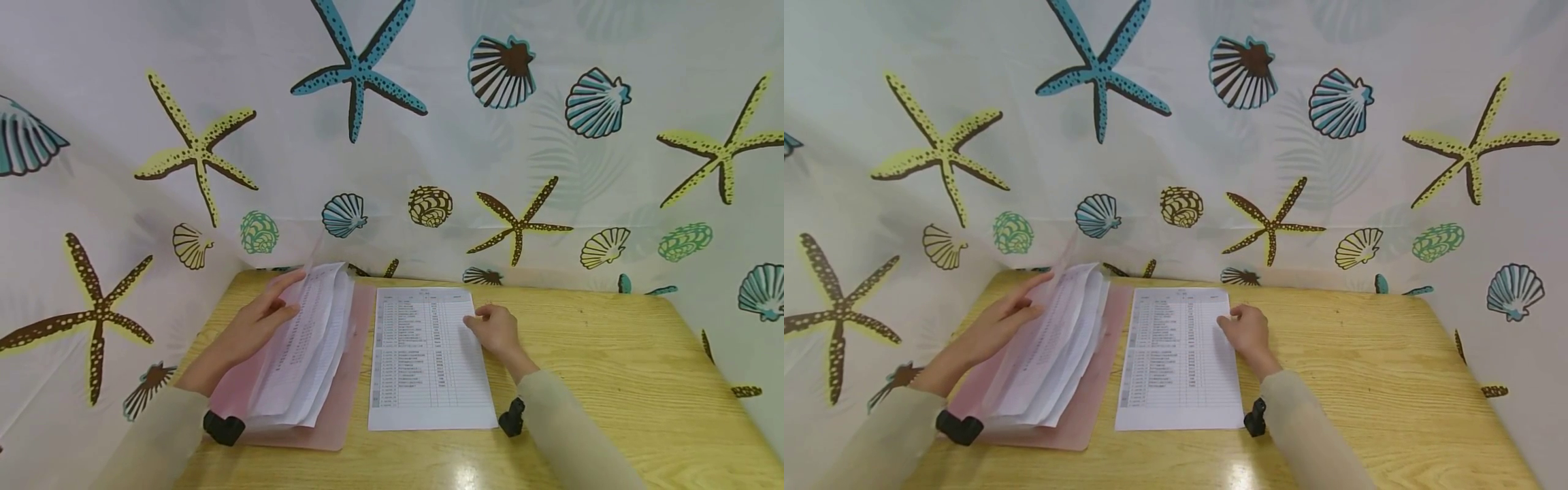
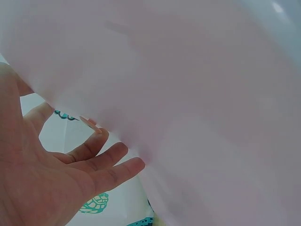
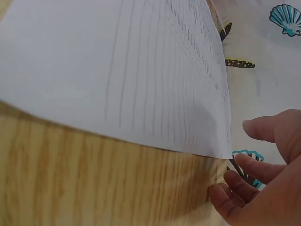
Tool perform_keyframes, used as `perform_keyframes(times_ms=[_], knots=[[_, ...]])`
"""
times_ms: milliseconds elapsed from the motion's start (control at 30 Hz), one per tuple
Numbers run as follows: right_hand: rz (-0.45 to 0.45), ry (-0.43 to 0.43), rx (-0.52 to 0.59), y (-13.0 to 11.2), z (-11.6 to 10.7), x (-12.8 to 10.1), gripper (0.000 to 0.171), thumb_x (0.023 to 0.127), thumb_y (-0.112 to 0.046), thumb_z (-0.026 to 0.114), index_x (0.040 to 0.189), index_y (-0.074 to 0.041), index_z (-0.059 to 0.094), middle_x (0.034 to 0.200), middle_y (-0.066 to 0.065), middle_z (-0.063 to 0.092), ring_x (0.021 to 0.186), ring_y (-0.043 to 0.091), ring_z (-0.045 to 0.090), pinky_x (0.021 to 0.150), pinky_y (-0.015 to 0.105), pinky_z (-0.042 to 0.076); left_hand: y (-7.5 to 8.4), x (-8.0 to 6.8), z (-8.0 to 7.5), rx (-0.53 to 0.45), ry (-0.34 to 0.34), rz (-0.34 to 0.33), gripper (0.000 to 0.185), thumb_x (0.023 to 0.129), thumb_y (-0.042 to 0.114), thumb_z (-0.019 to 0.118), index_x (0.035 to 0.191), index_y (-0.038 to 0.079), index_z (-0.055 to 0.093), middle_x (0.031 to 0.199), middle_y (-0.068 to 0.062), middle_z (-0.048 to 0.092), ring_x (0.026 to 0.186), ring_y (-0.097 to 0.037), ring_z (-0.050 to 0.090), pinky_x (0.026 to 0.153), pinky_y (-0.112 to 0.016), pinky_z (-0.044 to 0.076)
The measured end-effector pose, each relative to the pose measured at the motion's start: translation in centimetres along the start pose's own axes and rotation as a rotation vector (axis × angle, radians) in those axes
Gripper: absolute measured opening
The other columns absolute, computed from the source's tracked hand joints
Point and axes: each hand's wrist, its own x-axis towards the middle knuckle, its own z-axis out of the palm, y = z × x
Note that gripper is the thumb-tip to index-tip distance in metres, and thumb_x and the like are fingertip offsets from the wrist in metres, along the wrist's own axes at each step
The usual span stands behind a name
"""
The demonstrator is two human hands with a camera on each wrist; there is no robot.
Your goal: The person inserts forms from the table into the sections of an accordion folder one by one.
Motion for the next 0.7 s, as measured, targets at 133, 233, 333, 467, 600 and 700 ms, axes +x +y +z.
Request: perform_keyframes(times_ms=[133,233,333,467,600,700], knots=[[-0.048,0.044,-0.036,0.42,0.46,0.15,0.042,0.098,-0.022,0.071,0.124,0.010,0.070,0.140,0.030,0.064,0.124,0.042,0.063,0.105,0.055,0.051,0.06,-0.08,0.03,-0.013,-0.002,-0.001,0.061,0.112,0.026,0.051,0.168,0.027,0.027,0.172,-0.011,0.025,0.134,-0.044,0.048,0.114,-0.067,0.039],[-0.069,0.073,-0.065,0.62,0.72,0.17,0.041,0.097,-0.021,0.073,0.122,0.011,0.071,0.137,0.030,0.066,0.119,0.043,0.065,0.102,0.054,0.053,0.07,-0.07,0.05,-0.015,-0.003,-0.002,0.061,0.112,0.026,0.051,0.168,0.027,0.027,0.172,-0.011,0.025,0.134,-0.043,0.047,0.114,-0.067,0.039],[-0.047,0.087,-0.107,0.68,0.79,0.02,0.042,0.095,-0.024,0.075,0.121,0.010,0.072,0.130,0.028,0.069,0.112,0.041,0.064,0.098,0.051,0.052,0.01,0.02,0.08,-0.009,-0.005,-0.003,0.061,0.112,0.026,0.051,0.168,0.027,0.027,0.171,-0.011,0.026,0.133,-0.043,0.048,0.113,-0.066,0.040],[0.008,0.061,-0.169,0.51,0.66,-0.28,0.047,0.094,-0.032,0.078,0.117,0.008,0.072,0.116,0.023,0.073,0.096,0.032,0.064,0.085,0.044,0.053,-0.18,0.11,0.14,-0.008,-0.006,-0.004,0.061,0.112,0.026,0.051,0.168,0.028,0.028,0.171,-0.011,0.027,0.130,-0.042,0.050,0.111,-0.065,0.041],[0.038,0.027,-0.202,0.26,0.53,-0.47,0.050,0.089,-0.038,0.083,0.109,0.006,0.071,0.103,0.018,0.074,0.081,0.024,0.062,0.068,0.034,0.050,-0.34,0.11,0.15,-0.002,-0.008,-0.008,0.061,0.112,0.027,0.051,0.168,0.029,0.027,0.171,-0.009,0.027,0.129,-0.041,0.051,0.110,-0.064,0.043],[0.051,0.019,-0.210,0.03,0.47,-0.59,0.045,0.086,-0.036,0.086,0.101,0.003,0.071,0.095,0.014,0.072,0.075,0.021,0.059,0.060,0.029,0.043,-0.41,0.12,0.17,0.000,-0.012,-0.006,0.061,0.112,0.027,0.051,0.168,0.029,0.027,0.171,-0.010,0.027,0.129,-0.042,0.051,0.110,-0.065,0.043]])
